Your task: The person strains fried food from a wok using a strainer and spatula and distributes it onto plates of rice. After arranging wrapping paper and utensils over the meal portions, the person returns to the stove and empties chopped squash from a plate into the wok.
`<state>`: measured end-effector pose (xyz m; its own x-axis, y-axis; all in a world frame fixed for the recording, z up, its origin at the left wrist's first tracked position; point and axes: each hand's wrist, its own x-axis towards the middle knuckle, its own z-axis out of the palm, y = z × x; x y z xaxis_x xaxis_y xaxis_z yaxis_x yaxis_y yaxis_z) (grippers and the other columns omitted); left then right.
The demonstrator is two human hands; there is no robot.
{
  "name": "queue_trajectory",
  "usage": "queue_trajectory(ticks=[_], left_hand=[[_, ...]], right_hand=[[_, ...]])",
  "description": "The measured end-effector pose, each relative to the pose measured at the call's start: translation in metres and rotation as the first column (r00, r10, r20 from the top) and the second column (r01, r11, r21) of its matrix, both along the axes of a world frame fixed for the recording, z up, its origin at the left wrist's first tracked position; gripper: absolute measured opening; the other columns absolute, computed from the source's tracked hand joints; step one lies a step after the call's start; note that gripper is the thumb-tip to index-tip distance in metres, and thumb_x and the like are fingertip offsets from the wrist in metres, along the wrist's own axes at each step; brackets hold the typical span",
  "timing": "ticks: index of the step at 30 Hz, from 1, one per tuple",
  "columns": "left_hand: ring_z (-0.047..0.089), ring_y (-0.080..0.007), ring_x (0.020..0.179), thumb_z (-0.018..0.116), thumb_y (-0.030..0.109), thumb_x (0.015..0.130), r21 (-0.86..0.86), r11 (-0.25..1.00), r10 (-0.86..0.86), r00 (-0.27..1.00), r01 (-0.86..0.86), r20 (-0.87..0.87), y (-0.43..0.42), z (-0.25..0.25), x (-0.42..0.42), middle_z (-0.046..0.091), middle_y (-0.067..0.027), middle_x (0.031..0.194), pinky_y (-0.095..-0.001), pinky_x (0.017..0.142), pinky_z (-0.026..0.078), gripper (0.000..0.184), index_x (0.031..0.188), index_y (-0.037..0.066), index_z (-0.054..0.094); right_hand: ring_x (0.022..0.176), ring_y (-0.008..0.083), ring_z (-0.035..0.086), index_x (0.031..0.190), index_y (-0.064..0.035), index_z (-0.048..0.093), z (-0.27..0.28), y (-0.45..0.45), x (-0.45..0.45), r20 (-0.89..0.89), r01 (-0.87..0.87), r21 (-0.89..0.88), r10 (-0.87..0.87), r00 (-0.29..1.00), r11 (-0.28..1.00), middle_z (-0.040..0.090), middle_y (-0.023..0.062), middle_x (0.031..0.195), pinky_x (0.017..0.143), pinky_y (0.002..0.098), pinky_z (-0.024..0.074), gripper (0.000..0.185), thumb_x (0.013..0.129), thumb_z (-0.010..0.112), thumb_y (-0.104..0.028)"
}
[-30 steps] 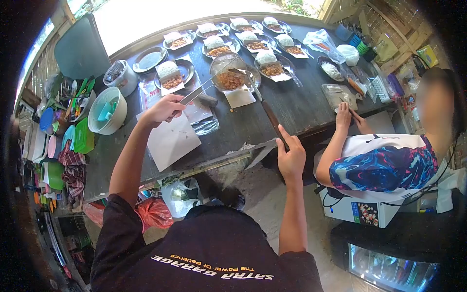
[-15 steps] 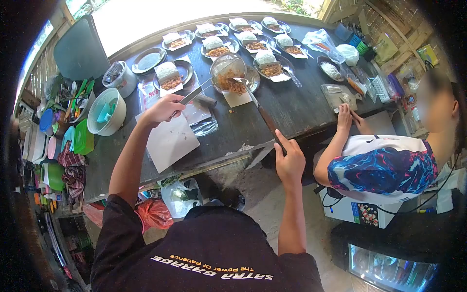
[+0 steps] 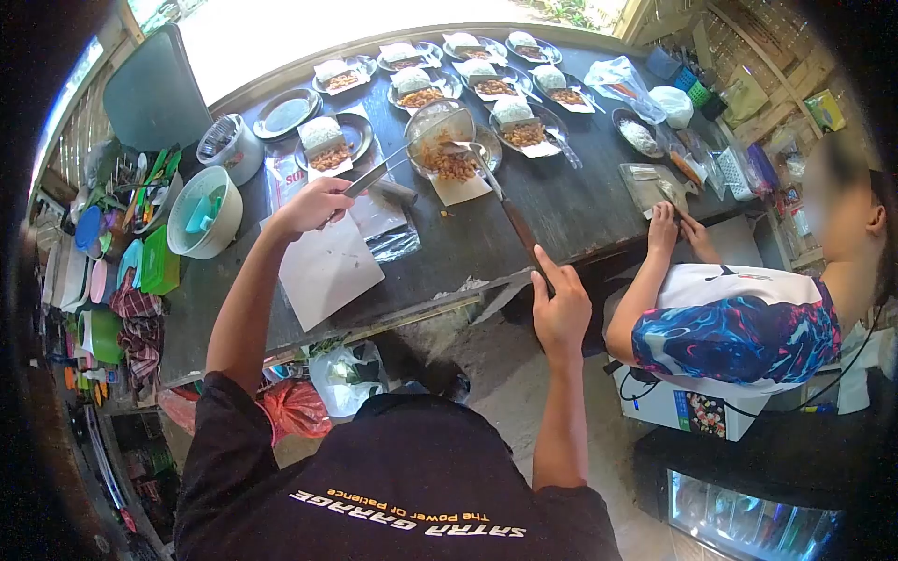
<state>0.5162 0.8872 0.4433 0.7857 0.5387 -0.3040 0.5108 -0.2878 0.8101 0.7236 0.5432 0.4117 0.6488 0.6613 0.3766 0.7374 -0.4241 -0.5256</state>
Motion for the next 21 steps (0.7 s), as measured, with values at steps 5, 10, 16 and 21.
queue_trajectory(ticks=[5, 10, 16, 21], left_hand=[[0.041, -0.007, 0.049, 0.054, 0.015, 0.086, 0.075, 0.995, -0.057, 0.998, 0.058, -0.015, -0.004, 0.011, 0.004, 0.046, 0.003, 0.058, -0.027, 0.044, 0.033, 0.033, 0.114, 0.003, 0.067], [0.042, -0.008, 0.049, 0.054, 0.015, 0.085, 0.133, 0.988, -0.081, 0.997, 0.08, 0.001, 0.002, 0.002, 0.005, 0.046, 0.0013, 0.058, -0.028, 0.045, 0.035, 0.034, 0.113, 0.002, 0.068], [0.044, -0.0093, 0.051, 0.054, 0.014, 0.084, 0.185, 0.979, -0.091, 0.996, 0.089, 0.004, 0.003, 0.001, 0.009, 0.048, -0.0006, 0.058, -0.0293, 0.048, 0.036, 0.033, 0.11, -0.001, 0.068], [0.046, -0.0093, 0.053, 0.055, 0.013, 0.084, 0.194, 0.977, -0.088, 0.996, 0.085, 0.009, 0.011, -0.005, 0.01, 0.049, -0.001, 0.059, -0.0295, 0.051, 0.037, 0.032, 0.109, -0.001, 0.068]], right_hand=[[0.068, 0.025, 0.057, 0.128, -0.0226, 0.065, -0.002, 0.008, -0.003, 0.057, -0.002, 0.016, 0.001, 0.998, 1.0, 0.054, 0.0064, 0.08, 0.064, 0.0369, 0.0463, 0.039, 0.089, 0.067, -0.017], [0.068, 0.023, 0.058, 0.127, -0.0249, 0.066, -0.003, 0.001, -0.006, 0.07, 0.028, -0.025, -0.026, 0.997, 0.999, 0.054, 0.0053, 0.08, 0.062, 0.0358, 0.0468, 0.038, 0.09, 0.066, -0.018], [0.068, 0.022, 0.059, 0.127, -0.0251, 0.066, 0.003, 0.008, -0.01, 0.111, 0.013, -0.034, -0.009, 0.994, 0.999, 0.054, 0.0045, 0.08, 0.062, 0.0346, 0.0473, 0.038, 0.09, 0.066, -0.018], [0.068, 0.0224, 0.059, 0.127, -0.0242, 0.066, 0.002, 0.0, -0.008, 0.106, 0.033, -0.036, -0.029, 0.994, 0.999, 0.055, 0.0042, 0.08, 0.063, 0.035, 0.0483, 0.037, 0.09, 0.065, -0.017]])
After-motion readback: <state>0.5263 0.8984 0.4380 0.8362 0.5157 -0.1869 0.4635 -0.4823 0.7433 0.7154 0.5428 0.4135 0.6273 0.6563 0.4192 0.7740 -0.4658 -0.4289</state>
